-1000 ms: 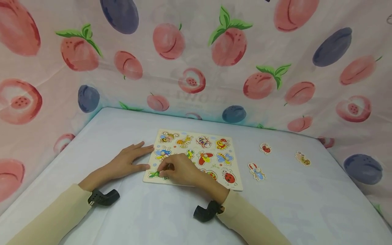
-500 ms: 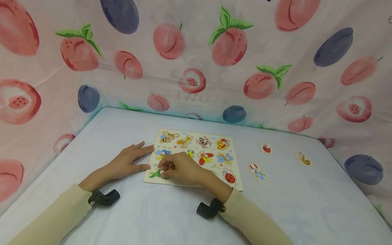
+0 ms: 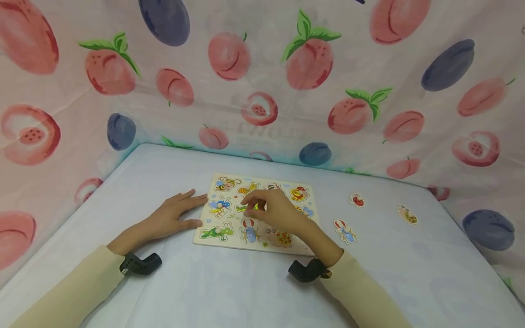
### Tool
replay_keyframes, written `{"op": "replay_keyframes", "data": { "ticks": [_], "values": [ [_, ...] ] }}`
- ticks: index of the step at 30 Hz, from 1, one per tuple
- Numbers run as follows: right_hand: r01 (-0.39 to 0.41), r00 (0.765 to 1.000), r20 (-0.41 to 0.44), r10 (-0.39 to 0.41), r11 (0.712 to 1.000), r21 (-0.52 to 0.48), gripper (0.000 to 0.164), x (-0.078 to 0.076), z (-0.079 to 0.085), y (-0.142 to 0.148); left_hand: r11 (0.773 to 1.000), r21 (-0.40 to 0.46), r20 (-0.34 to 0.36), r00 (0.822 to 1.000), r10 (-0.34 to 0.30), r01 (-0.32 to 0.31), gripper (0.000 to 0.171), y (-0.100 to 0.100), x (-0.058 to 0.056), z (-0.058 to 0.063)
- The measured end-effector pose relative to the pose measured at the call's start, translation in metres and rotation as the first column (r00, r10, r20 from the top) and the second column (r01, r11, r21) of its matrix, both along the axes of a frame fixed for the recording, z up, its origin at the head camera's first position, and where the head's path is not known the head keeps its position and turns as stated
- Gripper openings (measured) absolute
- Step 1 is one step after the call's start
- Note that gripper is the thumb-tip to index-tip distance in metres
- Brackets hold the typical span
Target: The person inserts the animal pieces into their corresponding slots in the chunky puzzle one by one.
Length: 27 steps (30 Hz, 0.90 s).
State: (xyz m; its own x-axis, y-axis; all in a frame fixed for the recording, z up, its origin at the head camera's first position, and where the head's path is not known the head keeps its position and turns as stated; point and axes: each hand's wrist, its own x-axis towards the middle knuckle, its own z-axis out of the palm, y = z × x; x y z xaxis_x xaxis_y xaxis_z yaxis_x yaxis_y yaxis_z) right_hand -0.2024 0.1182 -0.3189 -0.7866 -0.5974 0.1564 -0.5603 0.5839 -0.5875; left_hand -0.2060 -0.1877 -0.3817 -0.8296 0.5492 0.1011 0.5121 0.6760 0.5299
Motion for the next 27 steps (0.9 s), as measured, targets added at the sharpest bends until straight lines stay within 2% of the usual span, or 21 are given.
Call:
{"op": "replay_keyframes", "data": {
  "ticks": [4,11,15,18,27],
  "values": [
    [0.033,0.999,-0.032,-0.034,0.999,-0.034,0.02,-0.002,0.006,0.018,1.0,0.014,0.001,1.0,-0.005,0.005,0.071,-0.001,0.001,0.001],
    [0.137,0.99,-0.024,-0.138,0.989,-0.061,0.021,-0.001,0.012,0.049,1.0,0.02,-0.007,1.0,-0.016,0.016,0.07,0.0,0.002,0.003],
    [0.18,0.982,-0.052,-0.184,0.981,-0.073,0.021,0.001,0.015,0.067,1.0,0.015,0.004,1.0,-0.01,0.01,0.071,0.0,0.002,0.003],
    [0.194,0.977,-0.074,-0.198,0.979,-0.061,0.018,0.002,0.015,0.08,1.0,0.012,0.01,1.0,-0.005,0.004,0.071,0.0,0.001,0.003],
    [0.274,0.96,-0.062,-0.273,0.962,0.005,0.017,0.007,0.01,0.117,1.0,0.001,0.021,1.0,0.007,-0.007,0.071,0.0,0.0,0.001]
  ]
}}
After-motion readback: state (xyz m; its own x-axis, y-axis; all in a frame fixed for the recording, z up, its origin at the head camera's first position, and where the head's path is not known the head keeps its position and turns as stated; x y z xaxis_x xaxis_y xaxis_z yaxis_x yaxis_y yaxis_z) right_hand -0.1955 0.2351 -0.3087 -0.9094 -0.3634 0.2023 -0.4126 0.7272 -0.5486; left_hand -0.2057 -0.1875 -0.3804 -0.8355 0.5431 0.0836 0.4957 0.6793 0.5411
